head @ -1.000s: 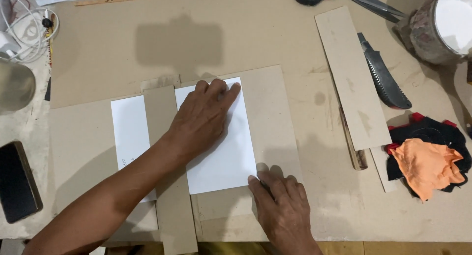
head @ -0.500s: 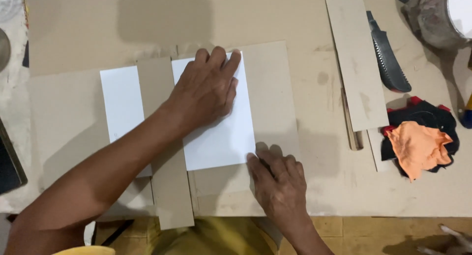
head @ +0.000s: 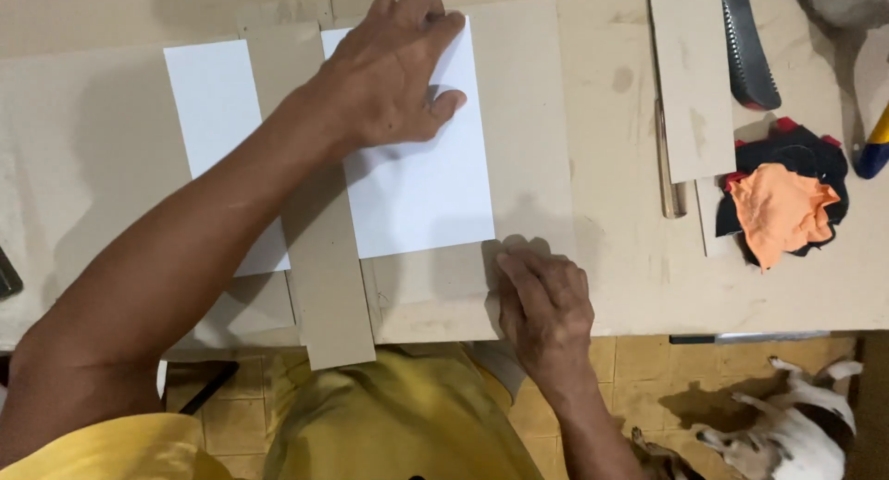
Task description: Cutting strips of cardboard using a utility knife and a cardboard guide on a work surface.
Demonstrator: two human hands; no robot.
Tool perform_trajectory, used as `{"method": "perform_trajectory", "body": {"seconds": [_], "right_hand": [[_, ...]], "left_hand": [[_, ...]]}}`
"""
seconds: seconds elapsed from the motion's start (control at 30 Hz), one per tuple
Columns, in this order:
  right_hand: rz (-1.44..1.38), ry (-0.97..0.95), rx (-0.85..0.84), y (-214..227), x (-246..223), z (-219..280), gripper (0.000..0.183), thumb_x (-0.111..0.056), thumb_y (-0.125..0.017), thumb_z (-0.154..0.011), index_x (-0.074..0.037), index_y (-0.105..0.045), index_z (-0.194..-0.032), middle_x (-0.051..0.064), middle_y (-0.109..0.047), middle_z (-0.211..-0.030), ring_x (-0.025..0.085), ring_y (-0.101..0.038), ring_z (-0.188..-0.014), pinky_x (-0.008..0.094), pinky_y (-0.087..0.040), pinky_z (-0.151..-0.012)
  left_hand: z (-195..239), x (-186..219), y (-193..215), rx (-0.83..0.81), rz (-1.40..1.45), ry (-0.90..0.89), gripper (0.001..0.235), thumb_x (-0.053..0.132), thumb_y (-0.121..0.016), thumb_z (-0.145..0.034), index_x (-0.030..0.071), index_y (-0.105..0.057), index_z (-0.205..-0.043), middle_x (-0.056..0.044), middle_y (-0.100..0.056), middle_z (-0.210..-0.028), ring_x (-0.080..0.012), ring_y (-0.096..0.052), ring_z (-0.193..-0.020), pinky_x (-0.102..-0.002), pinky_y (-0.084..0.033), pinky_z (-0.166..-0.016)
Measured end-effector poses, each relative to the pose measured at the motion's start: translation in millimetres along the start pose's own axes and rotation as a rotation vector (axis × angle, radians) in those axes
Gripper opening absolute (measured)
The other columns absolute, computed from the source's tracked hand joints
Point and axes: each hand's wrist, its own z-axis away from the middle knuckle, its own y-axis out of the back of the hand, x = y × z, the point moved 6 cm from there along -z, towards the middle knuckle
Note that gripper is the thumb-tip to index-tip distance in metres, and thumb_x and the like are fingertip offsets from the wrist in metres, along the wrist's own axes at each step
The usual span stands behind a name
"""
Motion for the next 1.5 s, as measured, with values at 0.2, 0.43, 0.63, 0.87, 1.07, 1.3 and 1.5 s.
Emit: {"method": "perform_trajectory", "body": {"seconds": [0.2, 0.43, 0.63, 0.87, 1.07, 1.3, 1.5], "right_hand": [[0.186, 0.216, 0.032, -1.5, -13.1, -31.7, 0.034, -0.012, -0.093, -0.093, -0.01, -0.068, -0.116, 0.01, -0.068, -0.114, 0.02, -0.064, -0.078, 0.031, -0.048, -0.061], [0.275, 0.366, -0.116, -7.6, -18.4, -46.5, 0.023, -0.021, -0.085, -0.099, -0.01, -0.071, -0.113, 0.007, -0.073, -0.111, 0.024, -0.066, -0.082, 0.035, -0.049, -0.066], [0.275, 0.369, -0.107, -9.4, -19.4, -45.6, 0.022, -0.017, -0.089, -0.096, -0.011, -0.074, -0.111, 0.006, -0.074, -0.11, 0.024, -0.063, -0.08, 0.035, -0.05, -0.066], [0.241, 0.376, -0.12, -11.4, -17.7, -42.4, 0.02, -0.013, -0.087, -0.097, -0.007, -0.074, -0.113, 0.01, -0.071, -0.11, 0.026, -0.063, -0.078, 0.037, -0.047, -0.062], [0.28, 0.372, -0.176, -12.7, -11.8, -34.7, 0.023, -0.006, -0.076, -0.099, -0.007, -0.072, -0.121, 0.01, -0.071, -0.115, 0.027, -0.062, -0.08, 0.038, -0.047, -0.066], [0.28, 0.43, -0.199, -14.6, -14.3, -34.4, 0.02, -0.005, -0.077, -0.099, -0.005, -0.074, -0.118, 0.015, -0.071, -0.114, 0.029, -0.063, -0.079, 0.038, -0.048, -0.062], [0.317, 0.408, -0.19, -14.6, -17.3, -34.2, 0.017, -0.004, -0.076, -0.101, -0.006, -0.075, -0.118, 0.013, -0.072, -0.116, 0.031, -0.066, -0.083, 0.039, -0.051, -0.068]], "left_hand": [[-3.9, -1.3, 10.6, -0.236, 0.149, 0.229, 0.065, 0.036, -0.072, -0.092, 0.007, -0.048, -0.145, -0.011, -0.042, -0.145, -0.034, -0.043, -0.129, -0.051, -0.044, -0.097], [1.2, 1.5, 25.9, -0.204, 0.265, 0.254, 0.075, 0.032, -0.081, -0.089, 0.005, -0.043, -0.148, -0.018, -0.046, -0.152, -0.0395, -0.044, -0.135, -0.052, -0.042, -0.1], [-5.8, -8.9, 13.3, -0.173, 0.267, 0.214, 0.06, 0.032, -0.084, -0.087, 0.008, -0.05, -0.13, -0.01, -0.058, -0.122, -0.0315, -0.057, -0.102, -0.044, -0.046, -0.074], [5.4, 5.6, 19.5, -0.064, 0.254, 0.099, 0.09, 0.018, -0.083, -0.088, 0.006, -0.027, -0.158, -0.023, -0.032, -0.159, -0.0429, -0.041, -0.139, -0.052, -0.037, -0.113], [71.4, -35.1, 20.1, 0.27, 1.46, 0.284, 0.007, 0.01, -0.061, -0.102, 0.011, -0.06, -0.095, -0.003, -0.053, -0.096, -0.0081, -0.05, -0.056, -0.022, -0.031, -0.037], [157.0, -35.5, 38.1, 0.245, 0.043, -0.017, 0.049, 0.031, -0.074, -0.09, 0.0, -0.068, -0.127, -0.021, -0.065, -0.126, -0.0371, -0.053, -0.118, -0.051, -0.046, -0.097], [170.0, -29.1, 28.2, 0.255, -0.04, -0.113, 0.072, 0.055, -0.082, -0.079, 0.005, -0.064, -0.128, -0.015, -0.057, -0.132, -0.0367, -0.048, -0.126, -0.053, -0.044, -0.099]]}}
